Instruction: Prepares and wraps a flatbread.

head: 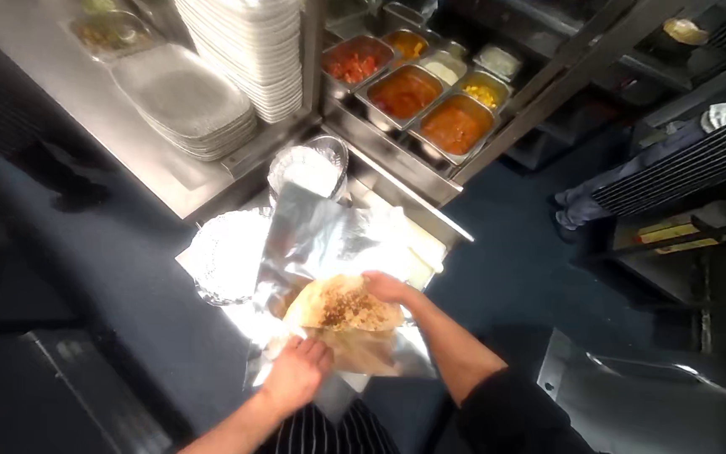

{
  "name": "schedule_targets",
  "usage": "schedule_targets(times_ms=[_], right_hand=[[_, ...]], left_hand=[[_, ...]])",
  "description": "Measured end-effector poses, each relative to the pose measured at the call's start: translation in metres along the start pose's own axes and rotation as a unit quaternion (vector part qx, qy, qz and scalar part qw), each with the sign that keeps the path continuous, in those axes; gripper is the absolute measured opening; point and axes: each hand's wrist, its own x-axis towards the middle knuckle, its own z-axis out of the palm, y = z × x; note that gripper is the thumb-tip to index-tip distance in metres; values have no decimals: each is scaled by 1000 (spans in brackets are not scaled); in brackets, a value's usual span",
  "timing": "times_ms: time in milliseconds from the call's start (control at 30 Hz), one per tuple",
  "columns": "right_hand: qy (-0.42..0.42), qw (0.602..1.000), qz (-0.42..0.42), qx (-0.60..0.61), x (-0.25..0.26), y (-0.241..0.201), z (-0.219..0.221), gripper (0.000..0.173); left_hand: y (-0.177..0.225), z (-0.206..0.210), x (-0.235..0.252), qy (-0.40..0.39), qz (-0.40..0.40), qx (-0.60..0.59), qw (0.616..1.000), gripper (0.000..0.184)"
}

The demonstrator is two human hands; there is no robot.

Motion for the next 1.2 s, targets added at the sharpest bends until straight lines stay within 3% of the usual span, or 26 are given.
schedule_targets(times_ms=[100, 200, 267, 300, 333, 400, 467, 500, 567, 633, 700, 767, 900, 1000, 1067, 1133, 1200], right_hand=[[-30, 986, -3, -165, -10, -24, 18, 40], [11, 970, -53, -237, -11, -22, 35, 48], [61, 961, -95, -254, -15, -15, 35, 61], [114, 953, -124, -251, -24, -13, 34, 66], [191, 936, -164, -244, -37, -13, 37, 57], [343, 865, -298, -212, -77, -15, 55, 26], [374, 794, -438, -195, -114, -10, 86, 19], [352, 784, -467, -209, -122, -2, 102, 19], [304, 825, -380, -286, -113, 25, 126, 32], [231, 890, -246, -309, -80, 50, 121, 46], [200, 906, -219, -303, -58, 66, 109, 52], [226, 890, -251, -306, -53, 71, 102, 49], [262, 824, -332, -376, -49, 78, 86, 32], [169, 871, -314, -337, -52, 61, 58, 28], [26, 929, -236, -284, -52, 45, 30, 38], [-74, 951, -185, -237, -47, 42, 3, 39], [-121, 964, -157, -177, -37, 48, -15, 36]], left_hand=[[27, -1, -12, -11, -50, 9, 999, 16], [21, -8, 3, -43, -137, 0, 990, 11], [6, -22, 36, -173, -240, -54, 954, 18], [-4, -27, 57, -270, -298, -85, 911, 28], [-16, -28, 75, -347, -342, -107, 866, 35], [-35, -23, 97, -414, -376, -121, 820, 39], [-41, -20, 109, -441, -377, -111, 807, 35], [-41, -19, 112, -448, -372, -103, 806, 32], [-35, -21, 113, -444, -363, -79, 815, 30], [-16, -21, 101, -361, -315, -27, 878, 25], [14, -10, 70, -191, -180, 6, 965, 23], [30, 15, 40, -103, -96, 17, 990, 26], [-3, 31, 14, -145, -72, 47, 986, 39], [-11, 18, 20, -202, -23, 65, 977, 49], [-10, 10, 25, -227, -19, 48, 973, 53], [-6, -2, 38, -281, -66, -28, 957, 51], [-11, -15, 62, -329, -168, -126, 921, 46]])
